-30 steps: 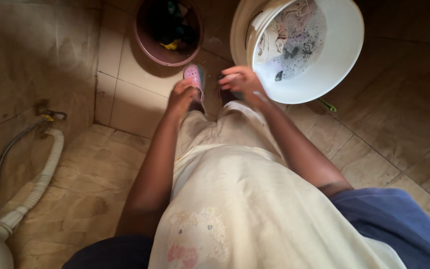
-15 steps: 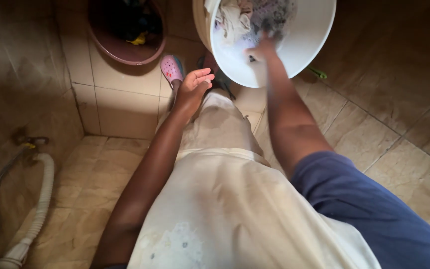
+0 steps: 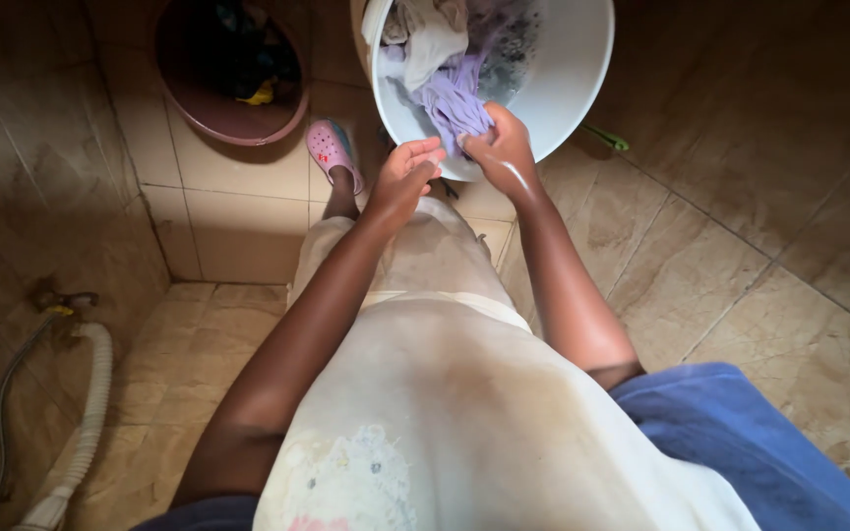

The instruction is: Hand-washing various items of clothing in a bucket with soapy water.

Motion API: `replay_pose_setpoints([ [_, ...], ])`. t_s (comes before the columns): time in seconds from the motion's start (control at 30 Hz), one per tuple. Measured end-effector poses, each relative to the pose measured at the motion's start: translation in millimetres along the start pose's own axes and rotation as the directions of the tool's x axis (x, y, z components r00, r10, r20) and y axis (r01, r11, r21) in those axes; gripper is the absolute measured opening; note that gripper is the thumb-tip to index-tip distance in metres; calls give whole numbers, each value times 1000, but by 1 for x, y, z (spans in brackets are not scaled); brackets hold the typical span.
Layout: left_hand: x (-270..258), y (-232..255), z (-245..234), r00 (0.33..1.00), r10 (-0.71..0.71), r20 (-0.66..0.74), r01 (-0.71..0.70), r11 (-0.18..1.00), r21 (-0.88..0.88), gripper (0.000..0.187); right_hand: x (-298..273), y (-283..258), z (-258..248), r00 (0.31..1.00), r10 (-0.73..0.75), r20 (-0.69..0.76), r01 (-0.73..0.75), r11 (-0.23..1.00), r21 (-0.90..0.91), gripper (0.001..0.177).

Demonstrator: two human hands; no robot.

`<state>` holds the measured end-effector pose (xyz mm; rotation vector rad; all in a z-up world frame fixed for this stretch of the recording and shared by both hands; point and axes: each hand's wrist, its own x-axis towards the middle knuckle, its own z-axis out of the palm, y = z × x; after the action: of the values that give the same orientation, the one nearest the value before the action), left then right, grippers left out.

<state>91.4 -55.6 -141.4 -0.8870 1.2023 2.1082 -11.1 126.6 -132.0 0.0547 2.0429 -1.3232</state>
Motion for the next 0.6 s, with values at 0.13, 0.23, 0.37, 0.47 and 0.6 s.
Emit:
replay_pose_setpoints([
  [0.13, 17, 10, 18, 996, -26, -80, 22, 999, -44, 65, -30, -49, -9, 998, -34, 45, 21, 967, 256, 14],
  [0.23, 30, 41, 31, 977, -180, -109, 151, 960, -235, 73, -57, -75, -10, 995, -45, 86, 19, 962, 273, 15],
  [0.37, 56, 57, 42, 961, -246, 126, 276, 842, -464, 76, -100, -96, -17, 929, -208, 307, 224, 975, -16, 13],
  [0.47, 95, 22, 33, 957, -254, 138, 289, 843, -453, 62, -112, -119, -34, 782, -448, 433, 512, 858, -37, 25],
  [0.6, 106, 11, 35, 975, -159, 153, 215, 845, -490, 34, -98, -90, -85, 853, -262, 452, 222, 965, 140, 43],
])
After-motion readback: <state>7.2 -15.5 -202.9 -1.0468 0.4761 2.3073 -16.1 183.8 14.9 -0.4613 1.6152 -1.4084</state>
